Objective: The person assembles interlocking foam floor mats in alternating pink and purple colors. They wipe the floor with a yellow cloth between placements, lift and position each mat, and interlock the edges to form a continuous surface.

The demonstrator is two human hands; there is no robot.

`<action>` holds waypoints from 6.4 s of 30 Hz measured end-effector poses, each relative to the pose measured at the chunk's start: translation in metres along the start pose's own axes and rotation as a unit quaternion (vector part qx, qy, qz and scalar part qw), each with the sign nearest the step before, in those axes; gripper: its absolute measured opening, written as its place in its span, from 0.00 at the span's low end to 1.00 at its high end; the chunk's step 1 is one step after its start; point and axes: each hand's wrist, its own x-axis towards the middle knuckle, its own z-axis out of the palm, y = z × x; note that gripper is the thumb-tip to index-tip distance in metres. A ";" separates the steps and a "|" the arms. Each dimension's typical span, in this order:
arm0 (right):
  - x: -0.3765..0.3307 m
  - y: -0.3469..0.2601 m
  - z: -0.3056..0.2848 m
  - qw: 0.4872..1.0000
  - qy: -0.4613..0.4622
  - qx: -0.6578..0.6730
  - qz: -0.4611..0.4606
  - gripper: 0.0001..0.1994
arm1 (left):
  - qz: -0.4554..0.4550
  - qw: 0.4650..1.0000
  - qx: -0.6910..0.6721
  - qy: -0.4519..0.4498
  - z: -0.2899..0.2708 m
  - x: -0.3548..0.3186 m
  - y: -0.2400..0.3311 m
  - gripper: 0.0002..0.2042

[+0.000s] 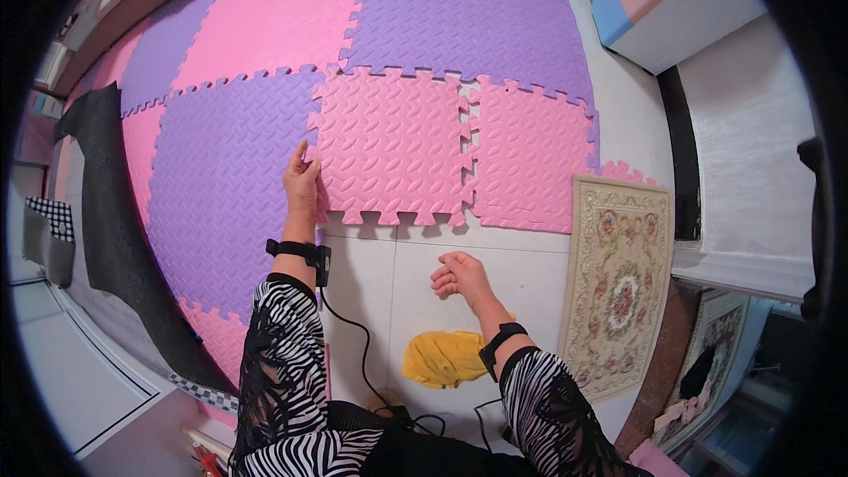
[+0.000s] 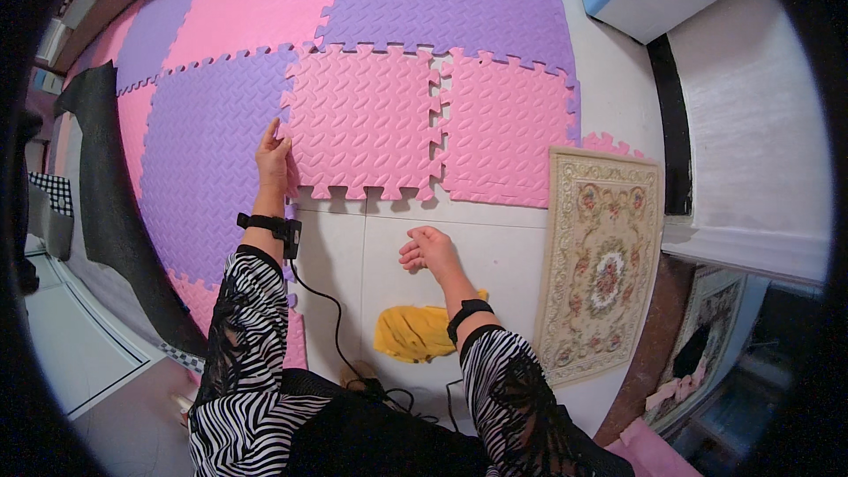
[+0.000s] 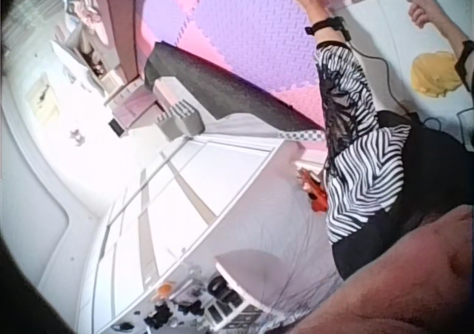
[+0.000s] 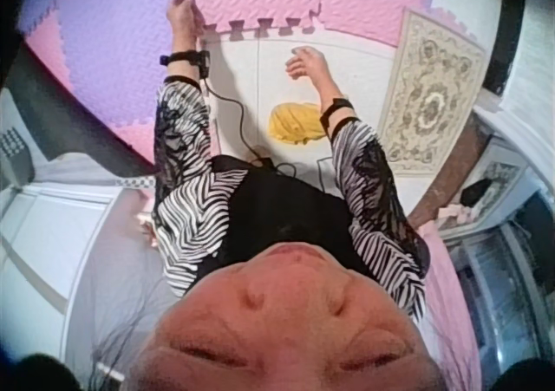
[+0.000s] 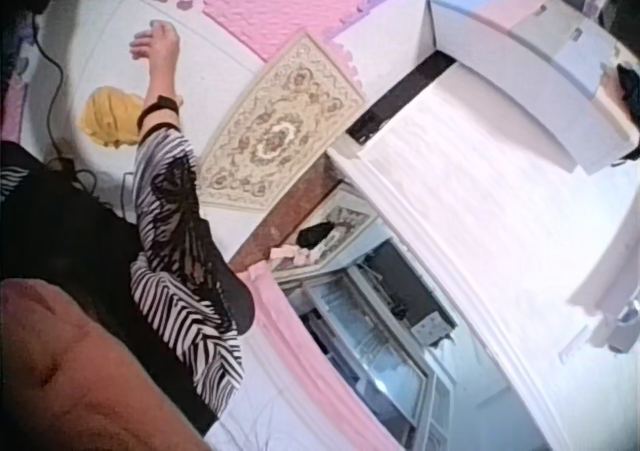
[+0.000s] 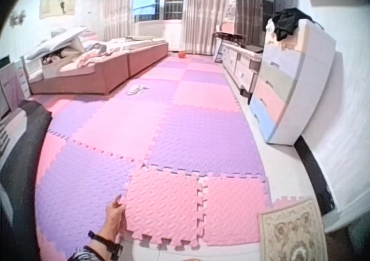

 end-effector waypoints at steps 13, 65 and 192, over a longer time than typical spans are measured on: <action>0.001 0.001 -0.001 1.000 -0.017 0.009 -0.009 0.13 | 0.020 0.999 0.030 0.011 0.015 0.006 0.015 0.27; -0.003 -0.002 0.004 1.000 0.005 -0.012 -0.012 0.12 | -0.201 0.974 -0.078 -0.075 0.038 -0.093 0.017 0.07; 0.120 -0.137 0.011 0.523 0.195 -0.737 -0.380 0.38 | 0.140 0.664 0.735 -0.013 0.066 0.015 0.014 0.13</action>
